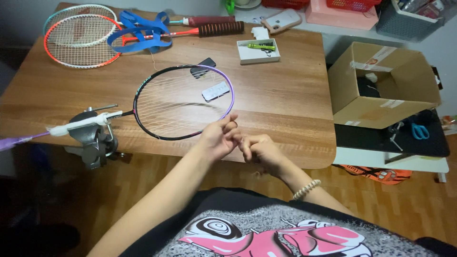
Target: The person is stringing a badminton racket that is clamped to a wooden table. They pull a white string through the racket frame and weave it through the existing strings, using their hands to guide and tighten the string.
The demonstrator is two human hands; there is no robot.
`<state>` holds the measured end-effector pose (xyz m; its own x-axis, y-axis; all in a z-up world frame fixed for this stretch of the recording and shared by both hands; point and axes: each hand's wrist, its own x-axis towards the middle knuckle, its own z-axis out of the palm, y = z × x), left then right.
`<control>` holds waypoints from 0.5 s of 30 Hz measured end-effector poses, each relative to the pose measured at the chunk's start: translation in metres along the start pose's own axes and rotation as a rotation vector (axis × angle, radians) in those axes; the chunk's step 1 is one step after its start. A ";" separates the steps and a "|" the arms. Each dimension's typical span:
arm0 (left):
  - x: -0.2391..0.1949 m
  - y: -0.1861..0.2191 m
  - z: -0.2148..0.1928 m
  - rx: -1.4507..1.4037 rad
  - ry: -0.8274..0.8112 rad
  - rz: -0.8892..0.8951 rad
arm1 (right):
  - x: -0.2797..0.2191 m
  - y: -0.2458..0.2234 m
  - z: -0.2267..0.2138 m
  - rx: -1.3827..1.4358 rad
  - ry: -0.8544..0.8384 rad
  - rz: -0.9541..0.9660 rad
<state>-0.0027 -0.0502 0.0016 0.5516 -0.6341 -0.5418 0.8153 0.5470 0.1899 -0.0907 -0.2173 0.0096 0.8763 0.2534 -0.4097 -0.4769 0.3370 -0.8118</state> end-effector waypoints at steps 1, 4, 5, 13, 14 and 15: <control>0.018 -0.003 -0.021 0.108 -0.062 0.067 | 0.001 -0.002 0.002 -0.126 -0.007 0.010; 0.028 -0.009 -0.036 0.258 -0.106 0.138 | 0.000 -0.007 0.006 -0.319 -0.023 0.048; 0.021 -0.009 -0.035 0.301 -0.081 0.148 | 0.000 -0.007 0.009 -0.384 -0.042 0.077; 0.025 -0.019 -0.043 0.460 -0.055 0.258 | 0.008 0.001 -0.006 -0.542 -0.134 0.151; 0.026 -0.019 -0.046 0.465 -0.063 0.254 | 0.008 0.000 -0.007 -0.560 -0.173 0.191; 0.020 -0.018 -0.041 0.462 -0.056 0.257 | 0.008 -0.012 -0.002 -0.559 -0.181 0.194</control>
<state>-0.0130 -0.0504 -0.0459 0.7421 -0.5462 -0.3884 0.6381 0.3984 0.6589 -0.0782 -0.2210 0.0150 0.7284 0.4285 -0.5345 -0.4762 -0.2442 -0.8447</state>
